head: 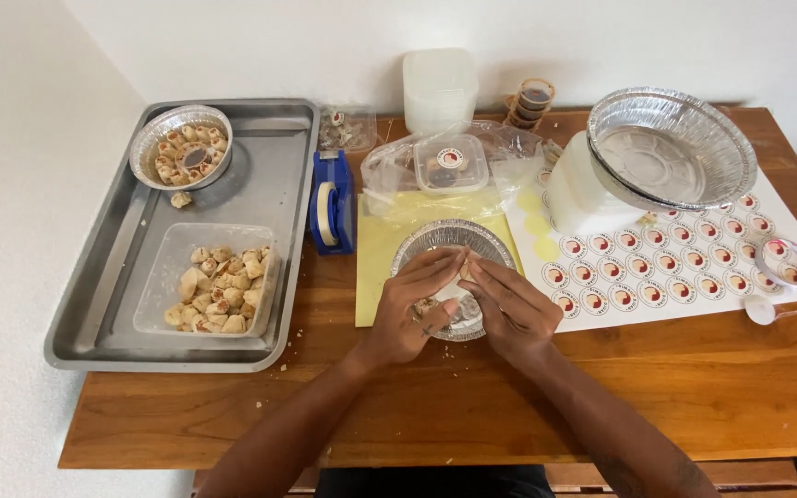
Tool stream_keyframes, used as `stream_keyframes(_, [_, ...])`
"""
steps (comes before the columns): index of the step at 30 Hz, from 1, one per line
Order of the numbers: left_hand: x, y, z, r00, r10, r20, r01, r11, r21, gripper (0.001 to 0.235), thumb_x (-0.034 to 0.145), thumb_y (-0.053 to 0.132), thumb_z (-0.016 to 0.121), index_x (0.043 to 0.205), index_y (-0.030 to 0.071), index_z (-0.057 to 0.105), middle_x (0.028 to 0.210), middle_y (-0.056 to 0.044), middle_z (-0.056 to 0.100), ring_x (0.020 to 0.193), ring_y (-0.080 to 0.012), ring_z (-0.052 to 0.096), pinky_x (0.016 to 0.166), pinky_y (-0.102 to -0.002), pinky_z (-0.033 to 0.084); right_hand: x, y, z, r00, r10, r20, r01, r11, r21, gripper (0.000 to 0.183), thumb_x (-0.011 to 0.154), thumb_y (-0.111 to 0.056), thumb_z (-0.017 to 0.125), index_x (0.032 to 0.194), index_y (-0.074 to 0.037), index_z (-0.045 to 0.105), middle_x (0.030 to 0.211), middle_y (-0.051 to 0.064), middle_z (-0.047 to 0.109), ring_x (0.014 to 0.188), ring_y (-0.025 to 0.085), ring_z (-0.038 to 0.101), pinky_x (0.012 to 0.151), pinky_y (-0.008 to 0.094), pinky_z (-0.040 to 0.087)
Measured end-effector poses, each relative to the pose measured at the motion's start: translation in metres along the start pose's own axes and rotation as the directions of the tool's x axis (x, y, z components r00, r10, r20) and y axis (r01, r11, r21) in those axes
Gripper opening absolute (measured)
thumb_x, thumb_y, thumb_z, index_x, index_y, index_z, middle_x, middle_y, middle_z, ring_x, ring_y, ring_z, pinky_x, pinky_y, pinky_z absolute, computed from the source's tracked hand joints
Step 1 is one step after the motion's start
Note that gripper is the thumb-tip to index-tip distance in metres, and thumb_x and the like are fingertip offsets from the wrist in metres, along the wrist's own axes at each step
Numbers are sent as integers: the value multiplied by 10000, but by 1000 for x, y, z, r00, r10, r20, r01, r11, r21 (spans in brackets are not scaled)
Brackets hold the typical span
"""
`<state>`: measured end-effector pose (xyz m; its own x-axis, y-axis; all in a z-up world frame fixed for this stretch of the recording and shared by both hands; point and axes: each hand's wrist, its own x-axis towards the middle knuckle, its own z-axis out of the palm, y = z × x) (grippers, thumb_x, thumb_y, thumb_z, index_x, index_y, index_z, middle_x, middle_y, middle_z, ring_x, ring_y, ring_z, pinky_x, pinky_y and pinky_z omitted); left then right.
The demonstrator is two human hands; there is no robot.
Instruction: The person repeatedly picks small dough pieces from a plastic container, places them into a foil bowl, and presses a small red filling into each piece by hand. The filled items remain in the foil bowl as the process continues.
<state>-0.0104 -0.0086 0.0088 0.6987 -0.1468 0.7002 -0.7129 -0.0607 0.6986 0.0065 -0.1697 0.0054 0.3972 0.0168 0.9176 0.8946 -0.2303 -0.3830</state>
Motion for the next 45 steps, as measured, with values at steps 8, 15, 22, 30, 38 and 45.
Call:
stream_keyframes(8, [-8, -11, 3, 999, 48, -9, -47, 998, 29, 427, 922, 195, 683, 1294, -15, 668, 1373, -249, 654, 1298, -518, 570, 1073, -636, 446, -5, 0, -3, 998, 66, 15, -65, 997, -30, 250, 795, 121, 831, 1033, 51, 794, 972, 254, 783, 901, 367, 780, 743, 427, 649])
stream_keyframes(15, [-4, -7, 3, 999, 37, 17, -37, 999, 17, 459, 959, 262, 634, 1373, 64, 646, 1501, -191, 579, 1354, -478, 542, 1056, -542, 485, -2, 1, -8, 980, 200, -3, -199, 977, 81, 289, 806, 115, 819, 1087, 78, 762, 971, 296, 767, 889, 372, 775, 690, 442, 649])
stream_keyframes(22, [-2, -11, -5, 997, 24, 71, -27, 999, 32, 511, 948, 273, 627, 1428, 99, 600, 1635, -179, 423, 1416, -498, 455, 1081, -533, 459, -10, 8, -5, 863, 493, 108, -496, 788, 364, 270, 946, 55, 678, 1213, 89, 694, 1002, 246, 778, 907, 260, 748, 720, 387, 682])
stream_keyframes(30, [-1, -8, -4, 996, 11, 93, -22, 993, 117, 545, 979, 256, 599, 1503, 133, 514, 1656, -175, 386, 1442, -515, 415, 1149, -634, 353, -18, 18, -6, 810, 566, 151, -576, 721, 385, 423, 828, 142, 748, 1241, 115, 664, 1000, 269, 768, 869, 275, 766, 727, 428, 703])
stream_keyframes(38, [-2, -8, -4, 990, 7, 141, -33, 981, 190, 547, 977, 267, 596, 1503, 144, 510, 1656, -173, 382, 1461, -524, 391, 1158, -695, 294, -11, 9, -6, 776, 615, 140, -620, 702, 350, 340, 876, 110, 716, 1215, 121, 690, 901, 278, 775, 843, 291, 764, 737, 432, 689])
stream_keyframes(45, [0, -7, -8, 989, 22, 146, -63, 957, 283, 512, 994, 276, 568, 1483, 129, 546, 1665, -156, 378, 1482, -506, 385, 1166, -701, 275, -11, 14, -4, 791, 592, 153, -606, 724, 331, 343, 846, 128, 744, 1186, 102, 714, 929, 271, 779, 882, 290, 764, 738, 435, 681])
